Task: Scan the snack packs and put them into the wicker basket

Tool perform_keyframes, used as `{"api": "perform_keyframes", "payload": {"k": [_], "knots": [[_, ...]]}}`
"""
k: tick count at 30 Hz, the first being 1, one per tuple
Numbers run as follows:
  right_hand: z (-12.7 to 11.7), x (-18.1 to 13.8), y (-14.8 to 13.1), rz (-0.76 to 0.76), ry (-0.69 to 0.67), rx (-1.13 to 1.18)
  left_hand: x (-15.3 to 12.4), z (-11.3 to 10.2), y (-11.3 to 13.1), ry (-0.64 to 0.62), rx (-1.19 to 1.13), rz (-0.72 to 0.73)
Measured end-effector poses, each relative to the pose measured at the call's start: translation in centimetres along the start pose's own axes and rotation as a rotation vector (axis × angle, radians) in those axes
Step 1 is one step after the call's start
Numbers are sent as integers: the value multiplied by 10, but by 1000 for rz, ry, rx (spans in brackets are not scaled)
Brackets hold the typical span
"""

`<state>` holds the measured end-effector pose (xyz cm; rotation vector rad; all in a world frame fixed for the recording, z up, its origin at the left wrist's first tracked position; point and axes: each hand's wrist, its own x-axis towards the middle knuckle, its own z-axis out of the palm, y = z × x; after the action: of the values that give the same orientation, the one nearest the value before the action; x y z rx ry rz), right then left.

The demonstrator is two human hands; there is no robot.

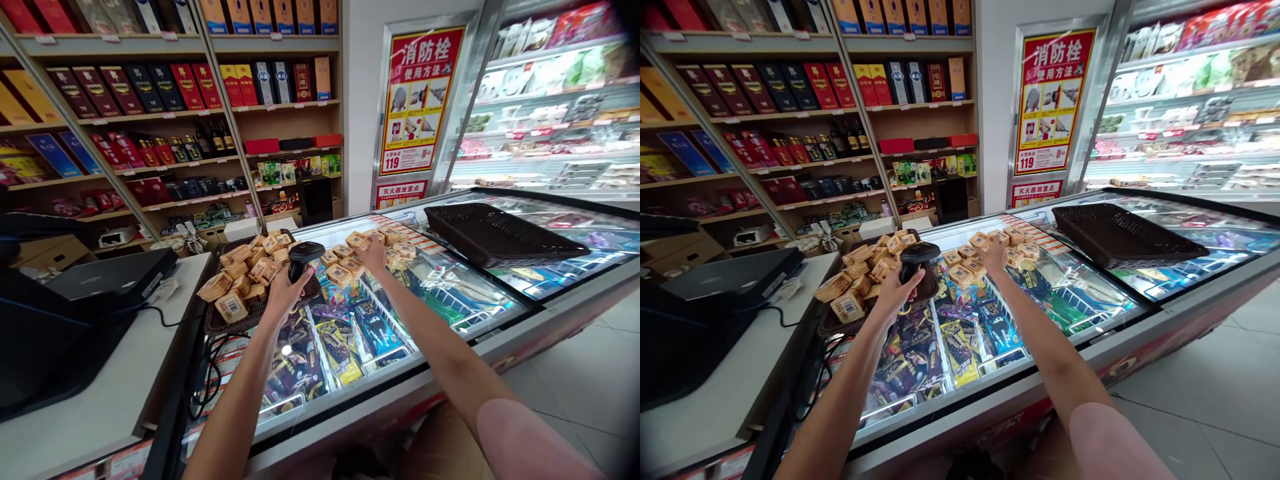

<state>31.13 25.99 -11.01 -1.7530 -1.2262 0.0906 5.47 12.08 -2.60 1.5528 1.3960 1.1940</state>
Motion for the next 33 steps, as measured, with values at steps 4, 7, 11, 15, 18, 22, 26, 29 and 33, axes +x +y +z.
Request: {"api": "perform_keyframes", "payload": {"k": [4,7,11,15,18,22,26,29,33], "knots": [[5,0,0,29,30,-57,-4,-32,1,78,-32,-4],[17,-12,-23,-106,-16,-63,-7,-56,-3,155,-50,-39],[44,-38,-81,-330,-297,-57,-12,-77,-8,269,-102,-27],[74,-63,-132,-339,-468,-128,-22,-86,-7,296,-89,-27],[88,-72,-144,-372,-444,-120,-28,-88,-5,279,-72,-36],[85,-71,-136,-394,-349,-72,-28,-85,-5,260,-31,-29],[63,-64,-116,-454,-262,3,-14,-66,-9,200,33,-12],[43,-62,-95,-524,-209,48,1,-41,-10,161,67,0],[25,-60,-67,-619,-159,115,21,-8,-10,136,107,31]]}}
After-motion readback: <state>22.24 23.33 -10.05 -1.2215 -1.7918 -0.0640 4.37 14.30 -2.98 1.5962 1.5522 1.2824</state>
